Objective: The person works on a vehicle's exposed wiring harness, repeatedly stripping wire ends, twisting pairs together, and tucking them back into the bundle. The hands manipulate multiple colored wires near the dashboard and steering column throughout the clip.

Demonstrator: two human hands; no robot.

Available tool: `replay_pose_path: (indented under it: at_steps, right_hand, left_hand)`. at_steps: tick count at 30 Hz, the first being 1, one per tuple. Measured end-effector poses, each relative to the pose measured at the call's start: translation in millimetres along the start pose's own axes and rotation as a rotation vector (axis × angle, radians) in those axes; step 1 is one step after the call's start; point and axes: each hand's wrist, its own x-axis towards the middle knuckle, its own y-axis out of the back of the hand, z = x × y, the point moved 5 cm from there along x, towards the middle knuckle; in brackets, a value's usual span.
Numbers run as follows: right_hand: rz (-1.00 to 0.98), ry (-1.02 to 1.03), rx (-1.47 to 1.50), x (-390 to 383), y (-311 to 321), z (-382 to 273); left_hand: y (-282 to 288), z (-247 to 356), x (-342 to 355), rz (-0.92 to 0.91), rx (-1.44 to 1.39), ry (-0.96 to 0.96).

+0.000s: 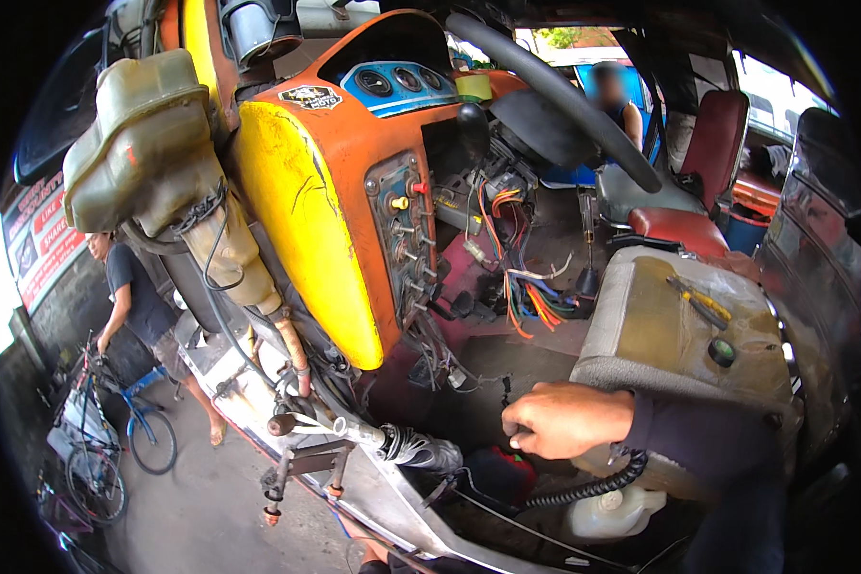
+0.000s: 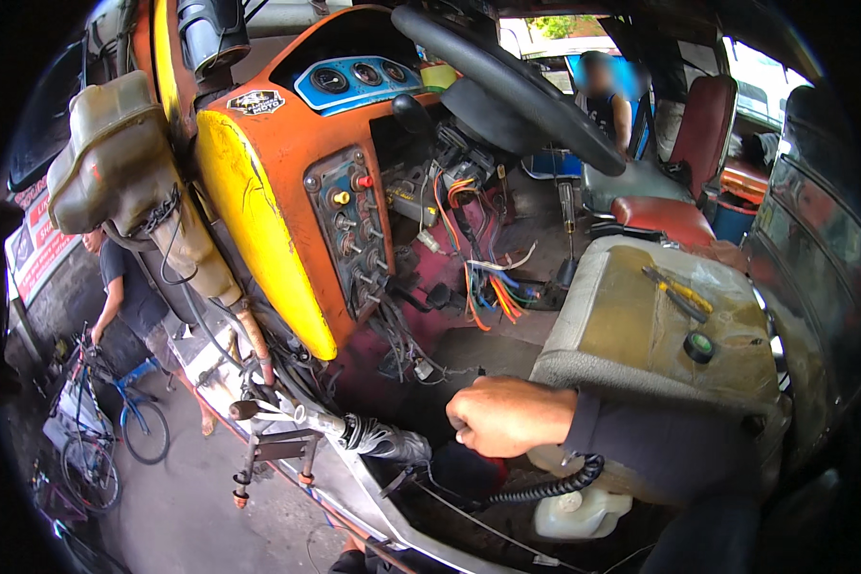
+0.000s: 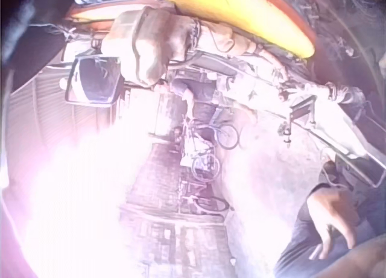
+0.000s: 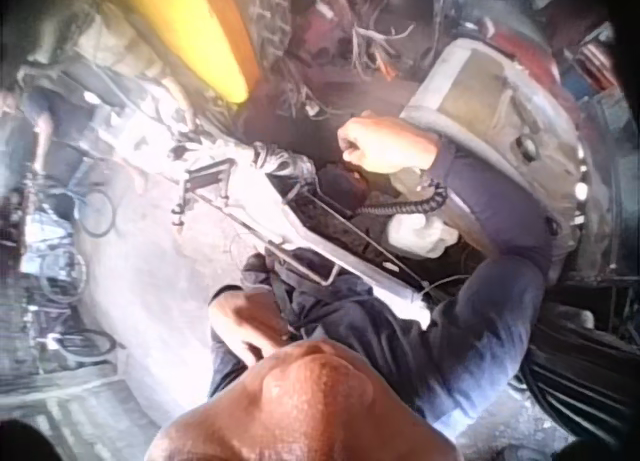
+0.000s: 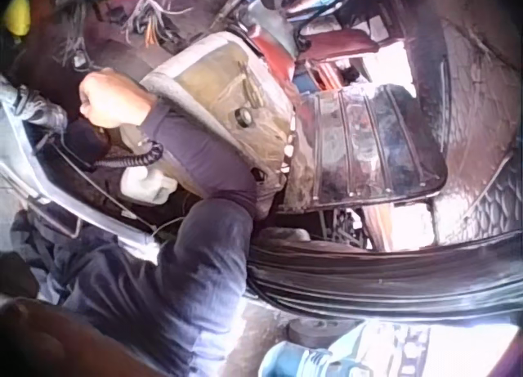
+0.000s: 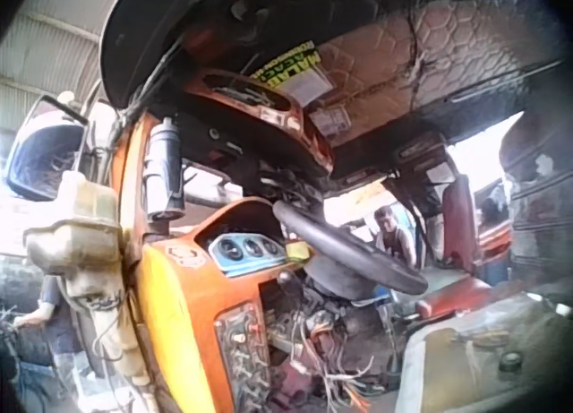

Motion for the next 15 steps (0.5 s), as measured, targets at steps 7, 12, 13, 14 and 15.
replay_pose_path:
  at_steps: [7,12,13,14,15]
  right_hand:
    - [0.04,-0.046,-0.055,-1,4,6]
    - [0.01,0.054,-0.077,14,-4,-15]
    - [0.049,0.086,-0.114,11,-5,-6]
    - [0.077,0.062,-0.095,1,2,-7]
    - [0.058,-0.044,-0.093,-5,5,-5]
  left_hand:
    - [-6,26,0,0.215,0.163,-0.421]
    - [-36,97,-103,0.345,0.327,-1.117]
    - [-44,105,-119,0.372,0.349,-1.269]
    - [-50,107,-127,0.403,0.346,-1.355]
    - [-50,107,-132,0.437,0.348,-1.395]
